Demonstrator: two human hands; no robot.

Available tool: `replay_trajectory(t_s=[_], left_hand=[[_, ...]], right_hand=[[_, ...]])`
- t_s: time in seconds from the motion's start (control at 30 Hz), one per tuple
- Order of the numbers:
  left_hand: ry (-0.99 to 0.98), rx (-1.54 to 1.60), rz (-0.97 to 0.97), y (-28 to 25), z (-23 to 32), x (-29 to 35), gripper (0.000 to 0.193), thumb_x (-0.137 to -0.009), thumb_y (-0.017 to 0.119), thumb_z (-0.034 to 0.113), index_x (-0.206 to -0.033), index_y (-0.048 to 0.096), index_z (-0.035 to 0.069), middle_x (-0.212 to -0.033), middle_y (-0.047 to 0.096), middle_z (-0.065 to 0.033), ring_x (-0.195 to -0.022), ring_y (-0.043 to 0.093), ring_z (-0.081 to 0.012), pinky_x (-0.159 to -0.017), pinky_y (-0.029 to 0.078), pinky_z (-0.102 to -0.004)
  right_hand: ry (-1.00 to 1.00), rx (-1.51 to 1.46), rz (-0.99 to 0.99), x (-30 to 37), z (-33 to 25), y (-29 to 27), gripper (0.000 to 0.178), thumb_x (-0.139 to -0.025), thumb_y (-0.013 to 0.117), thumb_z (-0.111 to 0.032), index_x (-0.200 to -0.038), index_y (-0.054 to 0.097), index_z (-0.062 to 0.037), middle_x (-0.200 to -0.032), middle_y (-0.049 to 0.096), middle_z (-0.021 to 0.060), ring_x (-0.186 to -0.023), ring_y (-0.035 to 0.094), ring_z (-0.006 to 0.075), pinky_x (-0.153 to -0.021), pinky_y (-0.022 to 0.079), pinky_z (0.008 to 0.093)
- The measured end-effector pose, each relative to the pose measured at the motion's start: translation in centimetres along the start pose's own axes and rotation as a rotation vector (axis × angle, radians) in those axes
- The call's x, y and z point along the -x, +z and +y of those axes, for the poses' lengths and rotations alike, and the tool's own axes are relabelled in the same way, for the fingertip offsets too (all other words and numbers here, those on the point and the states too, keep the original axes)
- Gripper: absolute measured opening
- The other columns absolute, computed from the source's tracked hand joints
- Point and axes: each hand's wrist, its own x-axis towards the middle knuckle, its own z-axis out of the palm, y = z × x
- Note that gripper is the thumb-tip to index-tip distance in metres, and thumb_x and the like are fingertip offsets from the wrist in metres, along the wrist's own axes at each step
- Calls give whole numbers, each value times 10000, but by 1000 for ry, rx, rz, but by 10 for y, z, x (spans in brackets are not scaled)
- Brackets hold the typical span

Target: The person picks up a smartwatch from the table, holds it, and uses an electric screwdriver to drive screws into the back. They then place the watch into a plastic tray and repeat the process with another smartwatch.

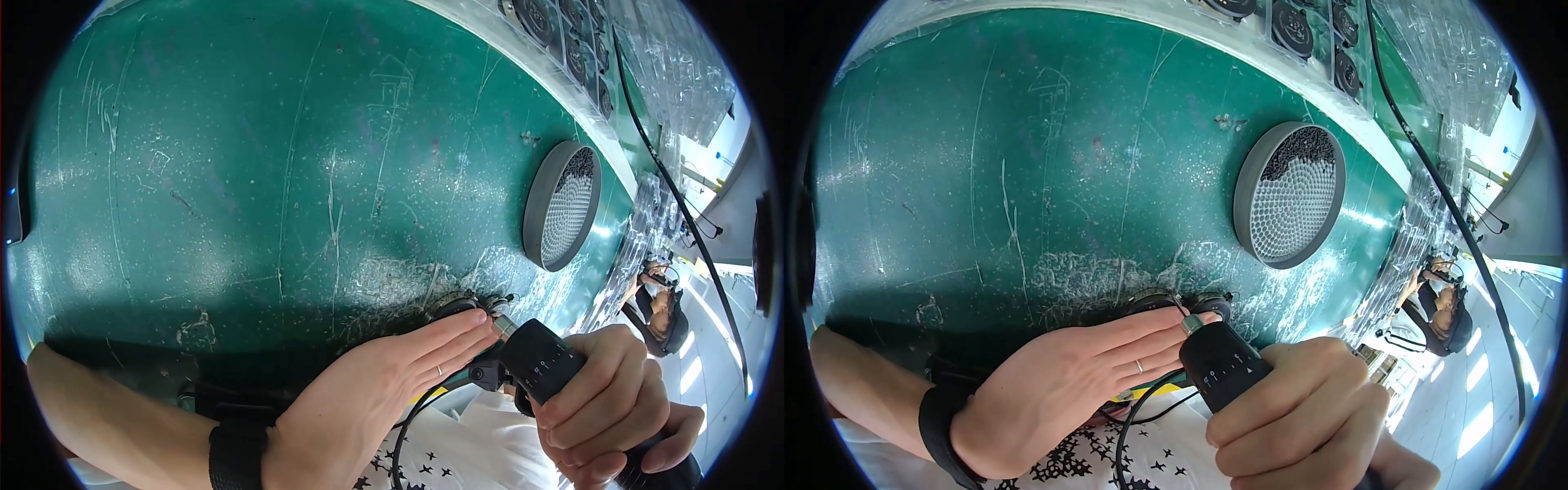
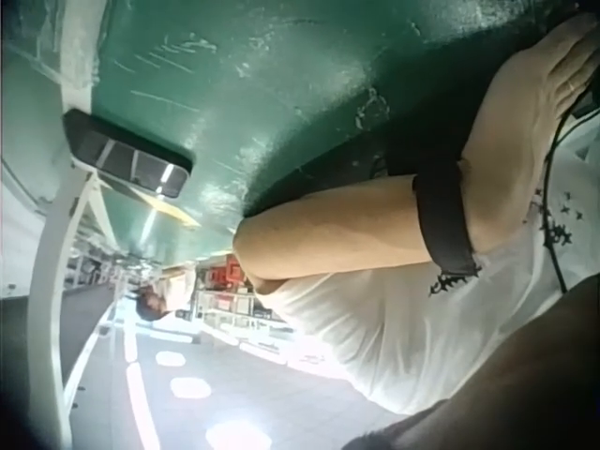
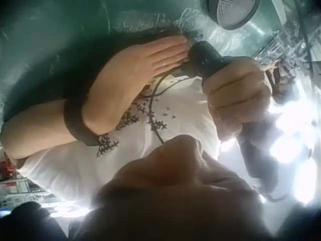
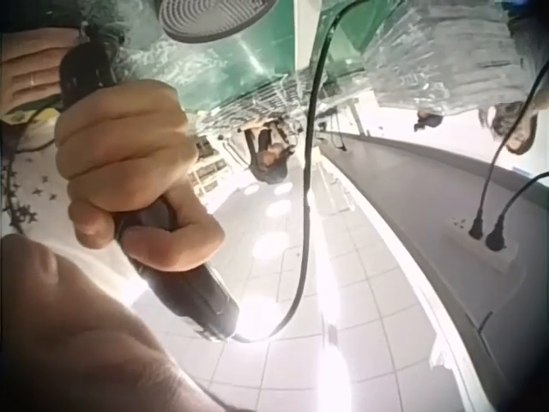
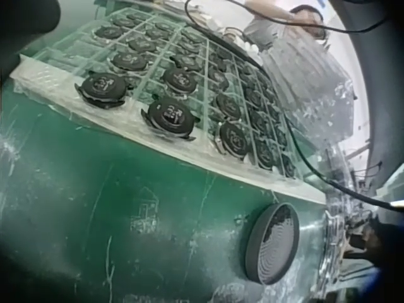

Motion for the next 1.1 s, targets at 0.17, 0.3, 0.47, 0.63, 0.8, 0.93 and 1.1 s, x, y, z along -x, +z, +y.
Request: replay_trajectory(t_s=[0.17,0.3,0.47,0.63,0.8,0.93,1.1], left_hand=[[42,-671,75,16,-4,7,540,-1036,253,184,-1546,177,23,-1630,180,12,-1493,170,-100,-1266,116,-302],[-3,-485,56,7,0,2,535,-1039,245,192,-1544,181,28,-1629,181,18,-1496,162,-106,-1268,105,-302],[-52,-7,42,4,3,2,541,-1038,243,216,-1550,181,53,-1639,148,19,-1504,133,-118,-1270,93,-311],[-100,428,37,18,0,-2,554,-1034,246,247,-1560,179,86,-1653,105,23,-1515,97,-125,-1272,80,-321],[22,1857,193,32,-5,0,595,-1008,289,296,-1574,176,149,-1661,76,13,-1523,65,-139,-1272,37,-357],[68,1943,232,35,-6,0,610,-998,308,311,-1576,180,161,-1662,78,7,-1526,59,-153,-1269,25,-371],[105,2011,235,38,-7,1,611,-998,313,311,-1575,182,156,-1662,79,4,-1527,55,-157,-1267,31,-370]], right_hand=[[-287,-57,68,-8,30,13,106,-967,540,-165,-942,534,-62,-661,565,57,-544,540,131,-498,500,258],[-673,-42,247,-5,50,14,327,-796,657,42,-1015,433,-54,-552,563,51,-368,540,115,-333,496,232],[-581,-17,227,-7,43,9,275,-833,603,61,-1009,430,-60,-554,546,48,-396,546,109,-368,504,242],[-551,-26,364,-4,29,-17,175,-874,525,27,-1005,441,-54,-580,484,22,-413,484,88,-402,468,228],[-577,-5,506,-5,32,-41,133,-894,472,-12,-1025,479,-34,-607,423,3,-421,397,80,-413,396,230],[-567,28,588,-5,41,-42,181,-890,462,-10,-1064,507,-25,-603,429,6,-418,385,79,-406,372,245],[-572,73,537,-6,47,-48,216,-901,450,-27,-1109,511,-22,-604,427,6,-417,378,80,-415,374,252]])
